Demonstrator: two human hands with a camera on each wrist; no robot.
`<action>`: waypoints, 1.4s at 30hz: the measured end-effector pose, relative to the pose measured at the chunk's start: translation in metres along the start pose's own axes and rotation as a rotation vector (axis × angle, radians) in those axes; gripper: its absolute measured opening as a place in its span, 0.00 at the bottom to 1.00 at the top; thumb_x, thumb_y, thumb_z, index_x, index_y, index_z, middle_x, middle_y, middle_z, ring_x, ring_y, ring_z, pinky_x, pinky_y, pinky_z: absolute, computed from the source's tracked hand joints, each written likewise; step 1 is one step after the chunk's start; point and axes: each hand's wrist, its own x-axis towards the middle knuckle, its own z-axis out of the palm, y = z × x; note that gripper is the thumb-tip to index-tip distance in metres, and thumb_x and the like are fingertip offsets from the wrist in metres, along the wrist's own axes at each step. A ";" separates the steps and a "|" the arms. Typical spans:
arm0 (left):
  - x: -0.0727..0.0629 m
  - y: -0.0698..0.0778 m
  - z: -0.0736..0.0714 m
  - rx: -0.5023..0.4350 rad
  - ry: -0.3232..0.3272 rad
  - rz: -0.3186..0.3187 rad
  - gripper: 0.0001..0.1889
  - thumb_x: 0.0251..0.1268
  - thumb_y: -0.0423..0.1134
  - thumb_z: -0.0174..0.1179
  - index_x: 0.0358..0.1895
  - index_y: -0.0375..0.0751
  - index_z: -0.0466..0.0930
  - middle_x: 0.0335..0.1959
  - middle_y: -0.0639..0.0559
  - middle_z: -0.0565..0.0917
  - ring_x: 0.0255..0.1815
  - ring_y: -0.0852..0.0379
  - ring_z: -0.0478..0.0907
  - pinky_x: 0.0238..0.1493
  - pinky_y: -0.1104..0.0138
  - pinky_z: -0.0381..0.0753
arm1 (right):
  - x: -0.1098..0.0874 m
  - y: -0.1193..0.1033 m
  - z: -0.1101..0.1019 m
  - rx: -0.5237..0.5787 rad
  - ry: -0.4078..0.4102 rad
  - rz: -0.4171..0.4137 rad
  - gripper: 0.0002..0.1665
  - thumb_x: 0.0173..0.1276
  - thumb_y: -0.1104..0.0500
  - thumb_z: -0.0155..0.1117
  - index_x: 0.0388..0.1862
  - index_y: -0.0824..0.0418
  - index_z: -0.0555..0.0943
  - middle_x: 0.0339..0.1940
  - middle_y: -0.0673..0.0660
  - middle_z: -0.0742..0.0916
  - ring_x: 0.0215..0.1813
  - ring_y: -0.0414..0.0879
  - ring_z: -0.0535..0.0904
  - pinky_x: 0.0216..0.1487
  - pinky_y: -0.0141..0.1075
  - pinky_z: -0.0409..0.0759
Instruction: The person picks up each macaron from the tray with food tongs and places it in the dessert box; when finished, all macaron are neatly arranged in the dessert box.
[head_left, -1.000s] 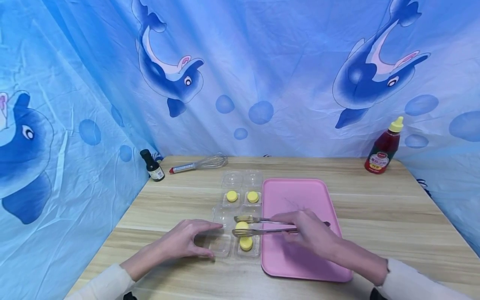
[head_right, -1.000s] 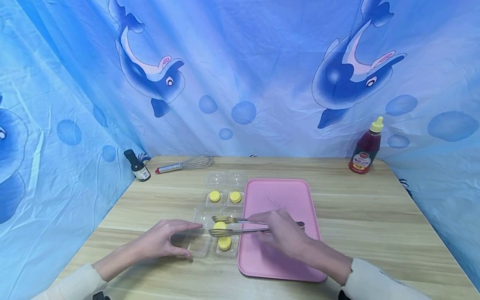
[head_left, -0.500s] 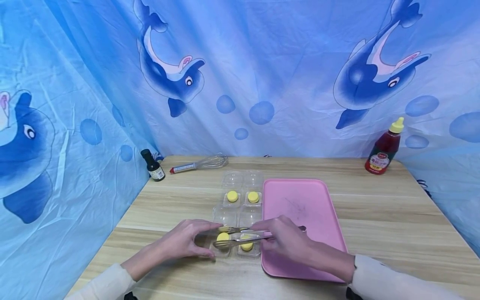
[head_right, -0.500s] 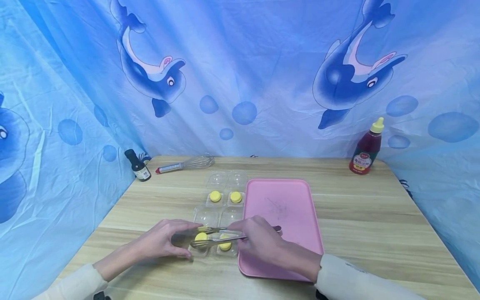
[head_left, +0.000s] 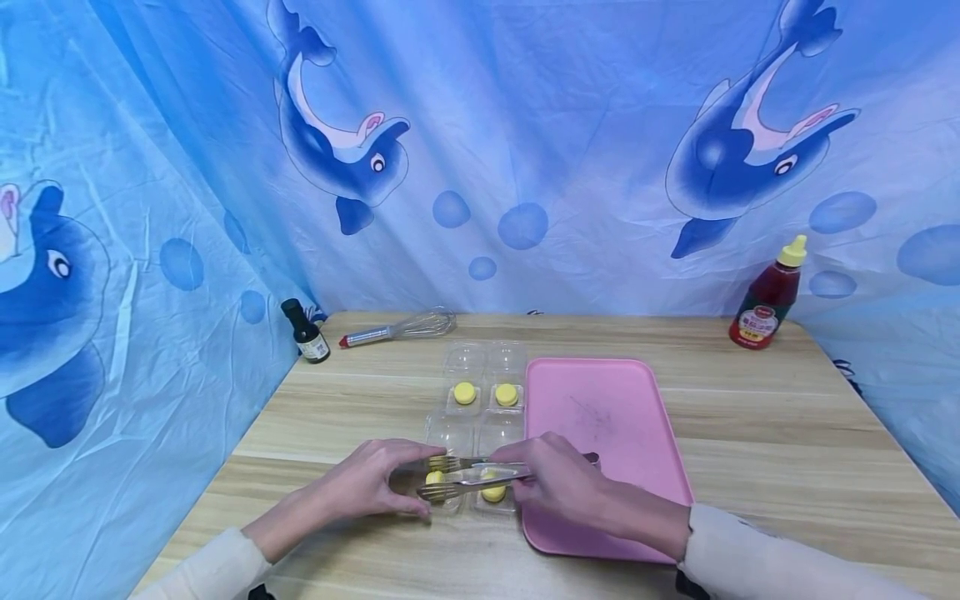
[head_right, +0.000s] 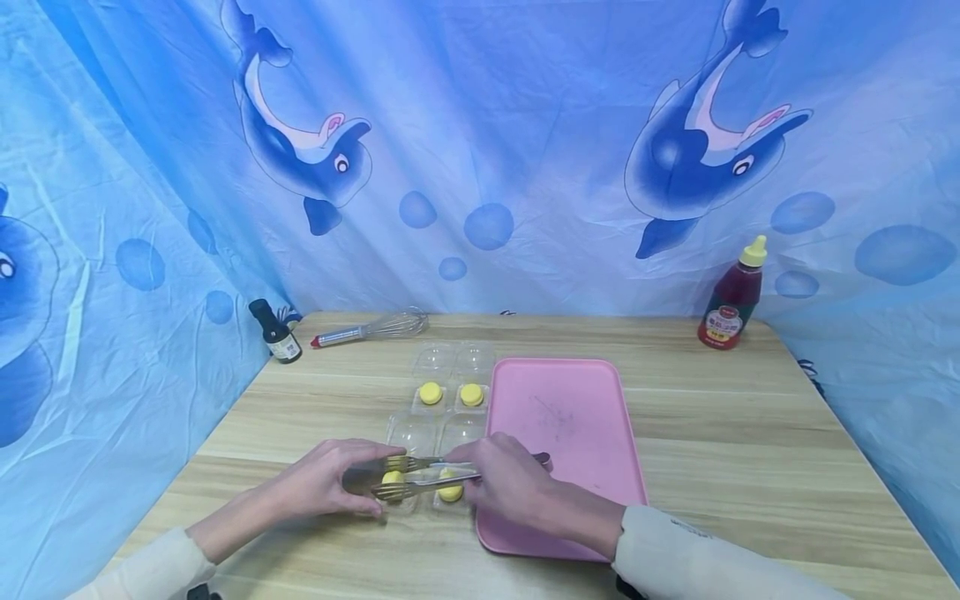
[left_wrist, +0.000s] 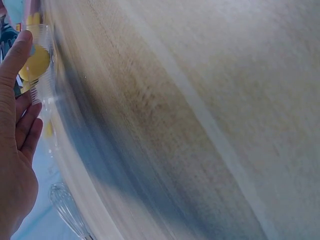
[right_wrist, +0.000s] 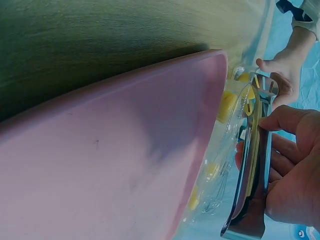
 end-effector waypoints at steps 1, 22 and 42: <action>0.000 0.000 0.000 -0.001 -0.002 -0.003 0.43 0.53 0.62 0.80 0.73 0.51 0.79 0.67 0.60 0.83 0.65 0.57 0.82 0.65 0.53 0.84 | 0.000 0.000 0.000 0.001 -0.002 0.000 0.34 0.56 0.80 0.64 0.61 0.61 0.88 0.54 0.61 0.91 0.19 0.29 0.74 0.16 0.26 0.77; -0.001 0.001 0.000 -0.003 0.006 -0.002 0.43 0.53 0.62 0.79 0.73 0.51 0.79 0.67 0.60 0.83 0.65 0.57 0.82 0.65 0.53 0.84 | 0.002 -0.008 -0.007 -0.084 -0.018 -0.017 0.33 0.55 0.79 0.65 0.60 0.61 0.89 0.52 0.61 0.92 0.16 0.30 0.70 0.16 0.25 0.75; -0.001 -0.001 0.001 -0.003 0.011 0.000 0.44 0.52 0.63 0.79 0.73 0.50 0.79 0.66 0.59 0.83 0.65 0.57 0.82 0.66 0.53 0.84 | 0.005 -0.012 -0.007 -0.099 -0.008 -0.040 0.31 0.54 0.80 0.64 0.56 0.61 0.90 0.45 0.59 0.93 0.21 0.29 0.72 0.18 0.25 0.76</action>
